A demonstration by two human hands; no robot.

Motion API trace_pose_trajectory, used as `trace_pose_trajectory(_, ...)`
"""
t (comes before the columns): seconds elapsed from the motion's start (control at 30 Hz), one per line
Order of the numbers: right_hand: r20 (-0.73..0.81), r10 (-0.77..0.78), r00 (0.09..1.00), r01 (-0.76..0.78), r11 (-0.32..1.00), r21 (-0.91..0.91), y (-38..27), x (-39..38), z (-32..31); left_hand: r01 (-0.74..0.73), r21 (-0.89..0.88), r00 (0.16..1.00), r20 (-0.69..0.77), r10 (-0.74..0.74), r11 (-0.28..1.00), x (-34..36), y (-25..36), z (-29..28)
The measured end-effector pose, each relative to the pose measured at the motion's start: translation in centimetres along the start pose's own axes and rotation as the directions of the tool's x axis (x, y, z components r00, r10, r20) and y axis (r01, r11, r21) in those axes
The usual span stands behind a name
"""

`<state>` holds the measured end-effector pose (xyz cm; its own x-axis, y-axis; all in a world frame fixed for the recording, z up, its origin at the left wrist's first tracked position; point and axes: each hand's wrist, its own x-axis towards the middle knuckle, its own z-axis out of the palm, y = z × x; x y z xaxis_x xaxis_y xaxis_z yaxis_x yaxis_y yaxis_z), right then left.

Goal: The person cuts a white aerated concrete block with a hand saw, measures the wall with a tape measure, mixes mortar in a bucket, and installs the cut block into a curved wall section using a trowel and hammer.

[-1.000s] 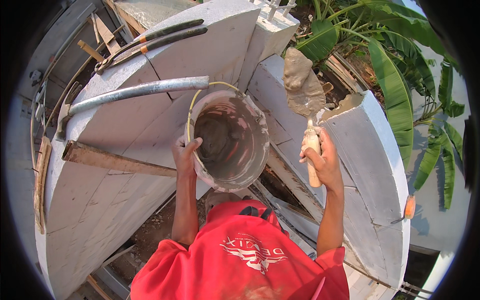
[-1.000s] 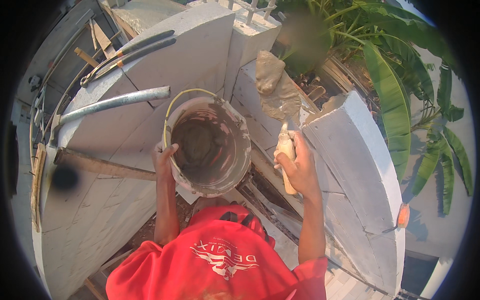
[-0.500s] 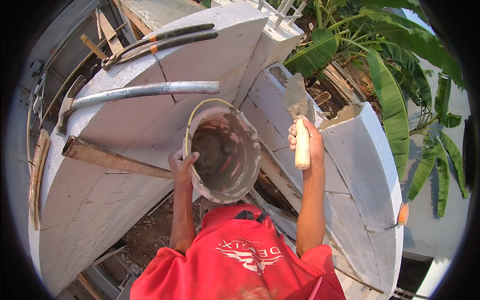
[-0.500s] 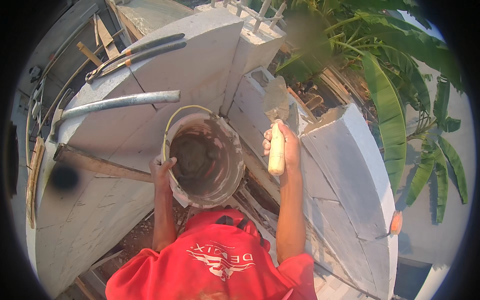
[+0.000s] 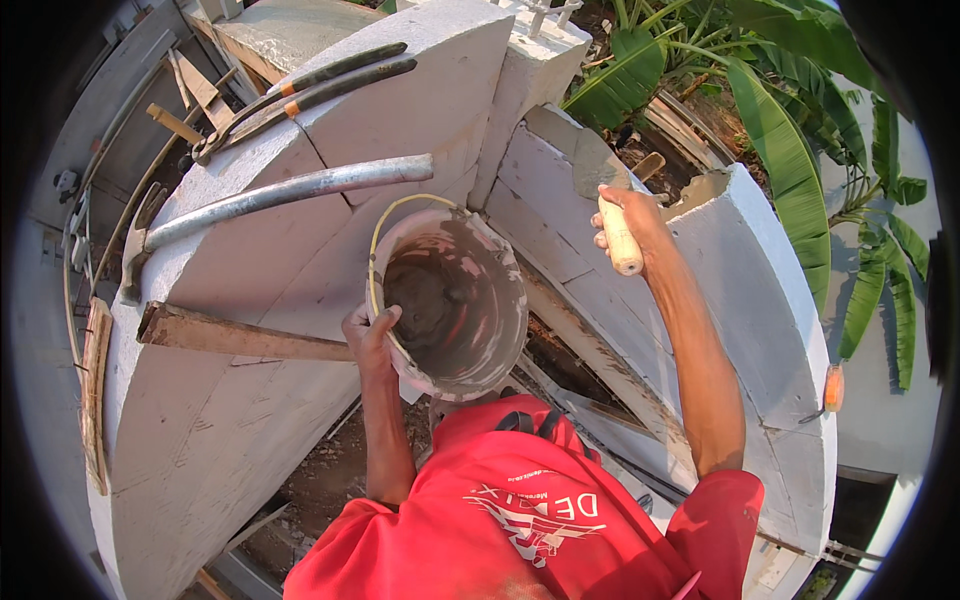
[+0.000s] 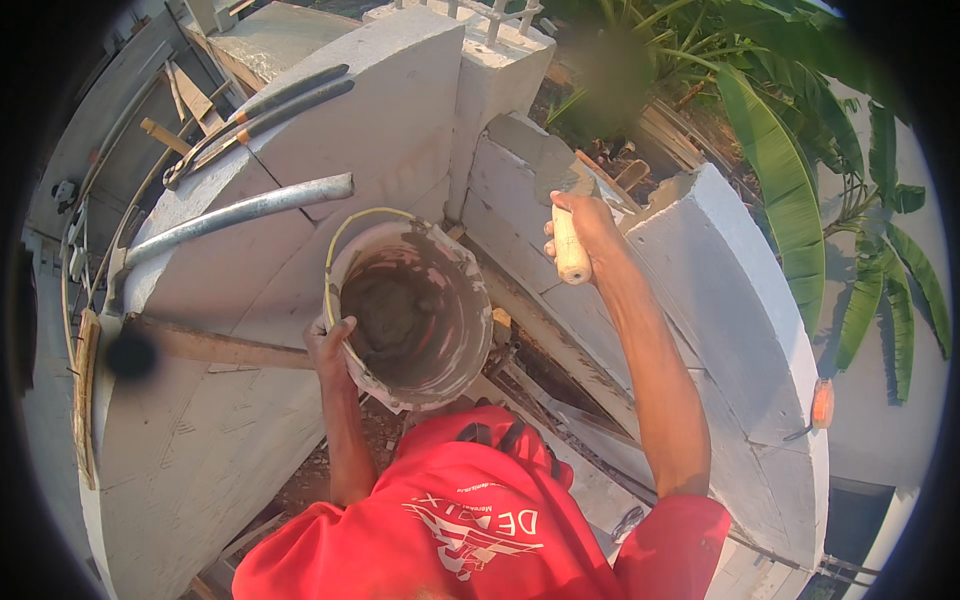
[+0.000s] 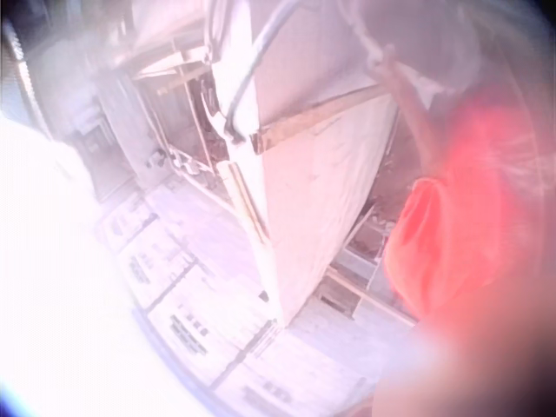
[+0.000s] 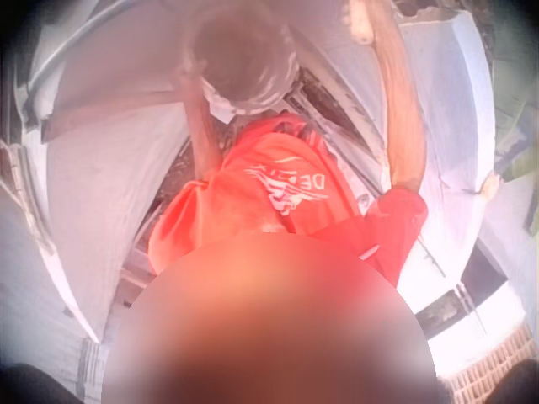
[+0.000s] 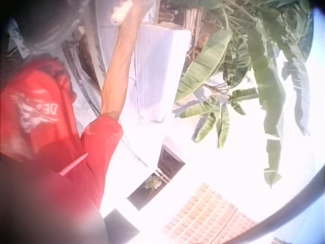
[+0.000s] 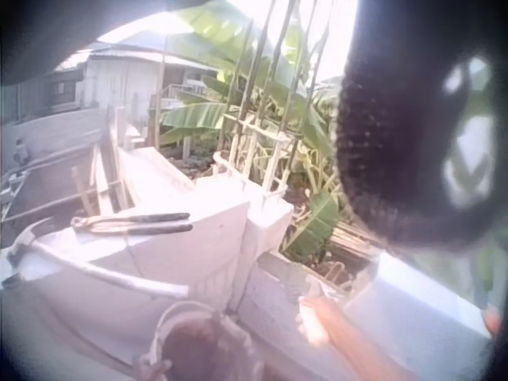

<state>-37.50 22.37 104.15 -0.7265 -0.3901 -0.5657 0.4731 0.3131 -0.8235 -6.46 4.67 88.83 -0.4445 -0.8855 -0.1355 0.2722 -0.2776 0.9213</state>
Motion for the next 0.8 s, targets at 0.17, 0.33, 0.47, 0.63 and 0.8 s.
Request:
trace_pose_trajectory(0.17, -0.102, 0.017, 0.995, -0.005, 0.993, 0.121, 3.1, -3.9, -2.6, 0.054, -0.027, 0.998, 0.035, -0.053, 0.998, 0.4, -0.9, -0.1)
trace_pose_trajectory(0.33, -0.131, 0.026, 0.991, 0.025, 0.928, 0.372, 10.8, -9.3, 0.2, 0.084, -0.049, 0.996, 0.039, -0.082, 0.995, 0.8, -1.1, 0.5)
trace_pose_trajectory(0.47, -0.124, -0.002, 0.992, 0.055, 0.902, 0.429, 14.9, -13.5, 0.8, 0.083, -0.047, 0.996, 0.045, -0.081, 0.995, 0.8, -0.8, 0.5)
trace_pose_trajectory(0.63, -0.212, -0.392, 0.895, 0.394, 0.918, -0.033, 13.4, -8.5, 0.0, 0.047, -0.010, 0.997, 0.062, -0.046, 0.999, 0.8, -0.4, 0.8)
trace_pose_trajectory(0.8, -0.115, -0.766, 0.633, 0.278, 0.363, -0.889, 15.0, 1.5, 2.5, 0.054, -0.063, 0.997, 0.061, -0.050, 0.997, 0.4, 0.1, 0.6)
